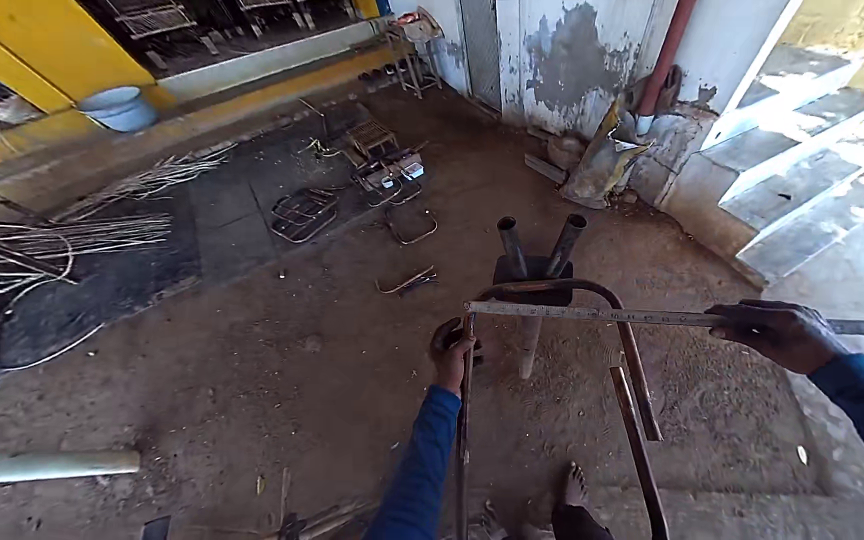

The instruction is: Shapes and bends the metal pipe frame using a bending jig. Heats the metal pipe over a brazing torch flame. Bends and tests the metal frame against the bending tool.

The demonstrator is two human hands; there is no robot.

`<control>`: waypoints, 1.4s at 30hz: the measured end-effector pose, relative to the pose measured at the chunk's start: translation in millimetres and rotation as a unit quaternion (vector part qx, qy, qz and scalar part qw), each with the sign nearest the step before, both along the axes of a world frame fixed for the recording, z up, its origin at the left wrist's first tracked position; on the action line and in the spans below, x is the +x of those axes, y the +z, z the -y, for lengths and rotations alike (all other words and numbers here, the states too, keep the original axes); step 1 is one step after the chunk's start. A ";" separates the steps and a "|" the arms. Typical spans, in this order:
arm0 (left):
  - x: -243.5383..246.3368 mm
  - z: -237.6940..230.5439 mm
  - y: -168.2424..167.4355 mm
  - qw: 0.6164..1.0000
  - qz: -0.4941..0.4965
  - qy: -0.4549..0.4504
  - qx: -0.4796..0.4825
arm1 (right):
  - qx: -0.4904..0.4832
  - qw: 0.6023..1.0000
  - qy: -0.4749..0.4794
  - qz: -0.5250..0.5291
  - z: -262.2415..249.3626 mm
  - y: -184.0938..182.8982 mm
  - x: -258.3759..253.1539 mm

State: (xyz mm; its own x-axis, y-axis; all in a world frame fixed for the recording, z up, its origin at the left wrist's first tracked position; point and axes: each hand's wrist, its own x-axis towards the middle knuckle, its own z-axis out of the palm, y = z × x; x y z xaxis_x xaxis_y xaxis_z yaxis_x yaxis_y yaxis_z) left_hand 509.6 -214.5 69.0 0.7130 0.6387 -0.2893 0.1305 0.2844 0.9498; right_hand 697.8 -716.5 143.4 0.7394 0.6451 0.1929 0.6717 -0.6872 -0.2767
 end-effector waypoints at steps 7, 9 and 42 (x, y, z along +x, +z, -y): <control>2.9 11.8 9.7 0.999 -0.020 0.044 0.011 | -0.072 0.995 0.042 -0.050 -8.9 -28.4 48.8; 3.9 11.5 12.6 0.997 -0.034 0.046 0.049 | -0.077 0.993 0.049 -0.070 -19.5 -23.3 55.5; 6.5 22.4 12.4 0.991 -0.037 0.065 0.109 | 0.121 0.992 0.024 -0.024 -15.4 -32.6 30.6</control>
